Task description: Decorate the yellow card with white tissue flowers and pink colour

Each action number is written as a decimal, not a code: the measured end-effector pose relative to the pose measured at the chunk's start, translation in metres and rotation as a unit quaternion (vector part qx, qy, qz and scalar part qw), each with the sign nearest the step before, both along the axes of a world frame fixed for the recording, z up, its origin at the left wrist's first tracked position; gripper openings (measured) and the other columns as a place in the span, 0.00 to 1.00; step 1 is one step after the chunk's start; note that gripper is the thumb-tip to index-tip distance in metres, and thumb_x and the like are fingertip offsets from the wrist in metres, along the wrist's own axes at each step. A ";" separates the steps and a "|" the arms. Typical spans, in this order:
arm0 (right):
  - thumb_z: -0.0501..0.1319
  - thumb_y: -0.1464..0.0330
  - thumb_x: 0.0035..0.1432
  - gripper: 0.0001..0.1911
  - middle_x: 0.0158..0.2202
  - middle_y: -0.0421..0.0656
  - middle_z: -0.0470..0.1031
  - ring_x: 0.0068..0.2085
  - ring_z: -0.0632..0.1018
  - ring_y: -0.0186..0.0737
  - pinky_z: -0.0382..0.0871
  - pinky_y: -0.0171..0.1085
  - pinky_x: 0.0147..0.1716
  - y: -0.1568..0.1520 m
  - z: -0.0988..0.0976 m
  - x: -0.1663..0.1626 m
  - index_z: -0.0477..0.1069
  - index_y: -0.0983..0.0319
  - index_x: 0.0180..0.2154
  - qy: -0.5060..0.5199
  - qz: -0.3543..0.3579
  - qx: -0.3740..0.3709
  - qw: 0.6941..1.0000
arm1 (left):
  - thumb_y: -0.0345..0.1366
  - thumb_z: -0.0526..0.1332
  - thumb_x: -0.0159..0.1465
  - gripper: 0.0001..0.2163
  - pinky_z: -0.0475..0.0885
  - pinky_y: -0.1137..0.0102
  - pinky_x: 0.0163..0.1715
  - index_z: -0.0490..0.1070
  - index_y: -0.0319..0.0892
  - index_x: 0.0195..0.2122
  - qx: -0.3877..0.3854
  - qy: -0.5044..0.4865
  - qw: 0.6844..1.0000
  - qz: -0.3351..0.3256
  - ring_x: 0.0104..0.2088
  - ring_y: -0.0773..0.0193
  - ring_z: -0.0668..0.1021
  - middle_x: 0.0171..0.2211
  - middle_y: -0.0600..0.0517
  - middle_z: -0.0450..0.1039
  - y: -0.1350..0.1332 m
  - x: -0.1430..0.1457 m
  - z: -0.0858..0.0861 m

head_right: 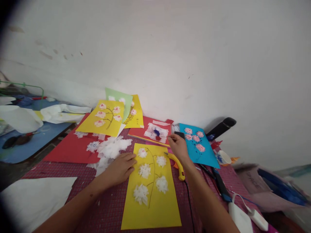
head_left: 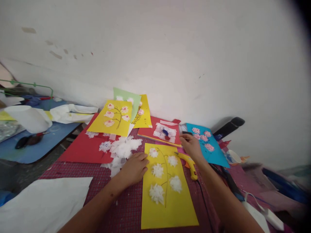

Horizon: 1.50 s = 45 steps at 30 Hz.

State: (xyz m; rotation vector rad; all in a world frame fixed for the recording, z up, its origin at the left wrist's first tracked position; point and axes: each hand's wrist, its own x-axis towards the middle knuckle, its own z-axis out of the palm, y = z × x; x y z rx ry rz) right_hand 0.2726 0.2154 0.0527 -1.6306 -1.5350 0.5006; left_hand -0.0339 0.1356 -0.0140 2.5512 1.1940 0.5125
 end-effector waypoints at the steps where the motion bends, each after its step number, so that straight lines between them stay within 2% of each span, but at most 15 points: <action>1: 0.61 0.58 0.54 0.17 0.29 0.47 0.82 0.27 0.79 0.43 0.68 0.36 0.24 0.002 -0.005 0.001 0.80 0.63 0.37 -0.002 0.000 0.000 1.000 | 0.32 0.59 0.67 0.08 0.66 0.55 0.60 0.75 0.43 0.45 0.000 0.001 1.000 -0.001 0.57 0.52 0.73 0.54 0.46 0.73 0.000 0.000 0.000; 6: 0.62 0.58 0.54 0.16 0.33 0.47 0.83 0.32 0.80 0.45 0.72 0.38 0.29 0.006 -0.028 -0.002 0.80 0.61 0.36 -0.013 0.014 -0.004 1.000 | 0.31 0.59 0.67 0.08 0.66 0.54 0.61 0.75 0.42 0.45 0.005 0.002 1.000 -0.004 0.57 0.52 0.73 0.54 0.45 0.73 0.001 0.000 -0.002; 10: 0.61 0.57 0.54 0.17 0.35 0.48 0.84 0.34 0.81 0.47 0.72 0.39 0.32 0.006 -0.035 -0.002 0.81 0.63 0.36 -0.024 0.019 -0.005 1.000 | 0.31 0.59 0.67 0.08 0.66 0.55 0.61 0.75 0.43 0.45 0.005 -0.004 1.000 -0.004 0.57 0.52 0.73 0.54 0.45 0.73 0.000 0.000 -0.003; 21: 0.62 0.57 0.54 0.17 0.36 0.48 0.83 0.36 0.81 0.49 0.73 0.41 0.35 0.001 -0.031 -0.001 0.81 0.62 0.37 -0.008 0.012 -0.002 1.000 | 0.31 0.59 0.68 0.08 0.66 0.55 0.60 0.75 0.41 0.46 0.000 0.012 1.000 -0.003 0.57 0.51 0.73 0.53 0.44 0.74 -0.002 0.000 0.003; 25: 0.64 0.56 0.52 0.14 0.34 0.47 0.83 0.34 0.80 0.48 0.72 0.41 0.32 -0.004 -0.025 -0.001 0.80 0.60 0.34 0.018 0.003 -0.002 1.000 | 0.31 0.59 0.68 0.08 0.67 0.55 0.59 0.75 0.41 0.45 0.004 0.007 1.000 -0.001 0.55 0.52 0.74 0.51 0.44 0.74 -0.003 0.000 0.006; 28: 0.63 0.55 0.54 0.17 0.32 0.47 0.82 0.30 0.78 0.45 0.70 0.39 0.27 -0.010 -0.016 -0.006 0.79 0.61 0.37 0.048 -0.004 -0.004 0.999 | 0.30 0.58 0.68 0.08 0.68 0.55 0.59 0.75 0.41 0.44 0.002 0.005 1.000 -0.003 0.55 0.52 0.74 0.51 0.45 0.74 -0.003 0.001 0.009; 32: 0.64 0.54 0.54 0.19 0.25 0.43 0.77 0.24 0.74 0.39 0.67 0.36 0.22 -0.024 -0.008 -0.023 0.79 0.63 0.37 0.082 0.036 -0.030 0.996 | 0.30 0.57 0.67 0.08 0.68 0.55 0.58 0.75 0.41 0.43 -0.003 0.007 1.000 -0.001 0.54 0.52 0.74 0.50 0.44 0.74 -0.003 0.002 0.010; 37: 0.65 0.56 0.53 0.17 0.26 0.42 0.76 0.25 0.74 0.37 0.68 0.35 0.24 -0.035 -0.013 -0.049 0.79 0.62 0.35 0.097 0.116 -0.090 0.984 | 0.30 0.58 0.67 0.07 0.68 0.55 0.58 0.75 0.42 0.43 0.009 -0.002 1.000 0.000 0.55 0.52 0.74 0.51 0.45 0.74 -0.002 0.001 0.005; 45: 0.64 0.56 0.53 0.16 0.29 0.44 0.79 0.26 0.75 0.39 0.70 0.37 0.26 -0.039 -0.018 -0.064 0.79 0.62 0.35 0.083 0.124 -0.110 0.983 | 0.30 0.59 0.66 0.06 0.68 0.56 0.58 0.74 0.42 0.41 0.009 -0.006 1.000 0.004 0.54 0.52 0.74 0.51 0.46 0.74 -0.003 0.001 0.006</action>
